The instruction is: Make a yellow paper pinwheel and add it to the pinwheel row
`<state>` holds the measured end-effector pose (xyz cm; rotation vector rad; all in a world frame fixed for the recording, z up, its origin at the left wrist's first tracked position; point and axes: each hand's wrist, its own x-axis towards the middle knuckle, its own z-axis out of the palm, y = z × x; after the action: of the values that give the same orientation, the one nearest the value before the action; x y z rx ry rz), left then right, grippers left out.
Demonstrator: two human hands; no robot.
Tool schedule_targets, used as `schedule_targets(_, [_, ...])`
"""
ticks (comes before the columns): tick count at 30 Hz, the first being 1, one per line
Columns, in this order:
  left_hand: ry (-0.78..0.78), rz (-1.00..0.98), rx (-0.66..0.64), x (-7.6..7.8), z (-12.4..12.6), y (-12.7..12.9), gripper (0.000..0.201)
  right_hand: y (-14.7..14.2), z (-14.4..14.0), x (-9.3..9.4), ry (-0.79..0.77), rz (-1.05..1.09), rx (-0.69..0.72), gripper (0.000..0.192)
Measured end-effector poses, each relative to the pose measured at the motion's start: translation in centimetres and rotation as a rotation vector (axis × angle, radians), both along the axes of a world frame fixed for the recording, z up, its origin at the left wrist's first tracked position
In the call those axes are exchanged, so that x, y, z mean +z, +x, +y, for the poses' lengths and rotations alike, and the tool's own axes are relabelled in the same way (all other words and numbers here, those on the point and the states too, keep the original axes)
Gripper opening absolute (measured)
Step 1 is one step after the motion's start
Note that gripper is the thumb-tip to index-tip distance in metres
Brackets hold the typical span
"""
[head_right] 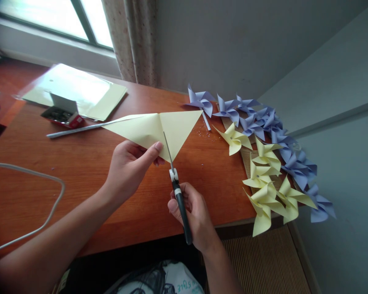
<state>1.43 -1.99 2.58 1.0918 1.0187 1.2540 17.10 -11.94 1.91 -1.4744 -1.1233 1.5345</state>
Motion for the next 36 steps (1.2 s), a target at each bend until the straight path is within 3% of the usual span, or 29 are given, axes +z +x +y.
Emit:
schedule_targets(19, [0.012,-0.043,0.0,-0.27,0.02,0.03,0.02,0.2,-0.06,-0.08,0.031,0.038,0.067,0.042])
schedule_targets(36, [0.019,-0.039,-0.013,-0.42,0.03,0.02,0.021,0.13,-0.08,-0.29,0.045,0.042,0.046,0.042])
